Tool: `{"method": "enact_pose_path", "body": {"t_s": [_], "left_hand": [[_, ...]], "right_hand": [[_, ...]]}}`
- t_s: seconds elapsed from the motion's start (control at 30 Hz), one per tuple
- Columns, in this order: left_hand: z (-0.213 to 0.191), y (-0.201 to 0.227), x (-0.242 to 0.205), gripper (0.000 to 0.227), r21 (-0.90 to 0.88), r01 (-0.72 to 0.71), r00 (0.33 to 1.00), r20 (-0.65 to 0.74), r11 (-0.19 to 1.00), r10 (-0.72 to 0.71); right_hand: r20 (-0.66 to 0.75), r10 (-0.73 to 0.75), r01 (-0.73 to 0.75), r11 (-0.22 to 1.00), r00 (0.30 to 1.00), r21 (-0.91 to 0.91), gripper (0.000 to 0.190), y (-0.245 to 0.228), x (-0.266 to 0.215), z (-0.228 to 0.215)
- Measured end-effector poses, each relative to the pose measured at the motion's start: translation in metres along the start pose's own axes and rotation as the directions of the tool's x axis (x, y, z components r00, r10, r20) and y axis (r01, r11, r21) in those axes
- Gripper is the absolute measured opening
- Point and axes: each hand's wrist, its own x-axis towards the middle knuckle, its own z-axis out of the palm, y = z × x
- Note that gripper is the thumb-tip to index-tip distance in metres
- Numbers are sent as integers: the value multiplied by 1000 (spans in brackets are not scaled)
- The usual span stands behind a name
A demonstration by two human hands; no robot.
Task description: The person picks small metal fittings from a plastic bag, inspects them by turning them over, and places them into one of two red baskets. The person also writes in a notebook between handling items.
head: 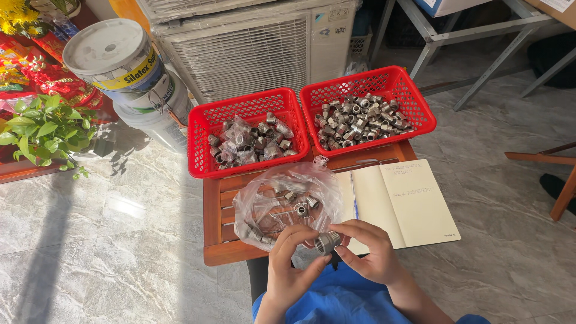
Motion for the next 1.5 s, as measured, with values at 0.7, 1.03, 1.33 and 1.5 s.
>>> {"method": "enact_pose_path", "body": {"t_s": [0.7, 1.03, 1.33, 1.5], "left_hand": [[4, -1, -2, 30, 50, -76, 996, 51, 996, 73], [8, -4, 0, 25, 50, -108, 989, 111, 993, 102], [14, -5, 2, 23, 8, -124, 988, 94, 992, 123], [12, -9, -2, 32, 38, -91, 993, 78, 995, 88]], "right_hand": [[61, 66, -77, 973, 996, 216, 27, 4, -8, 5], [-48, -117, 121, 990, 992, 76, 27, -10, -12, -8], [-23, -264, 255, 948, 964, -188, 26, -28, -1, -3], [-34, -242, 234, 961, 970, -143, 26, -25, 1, -3]]}}
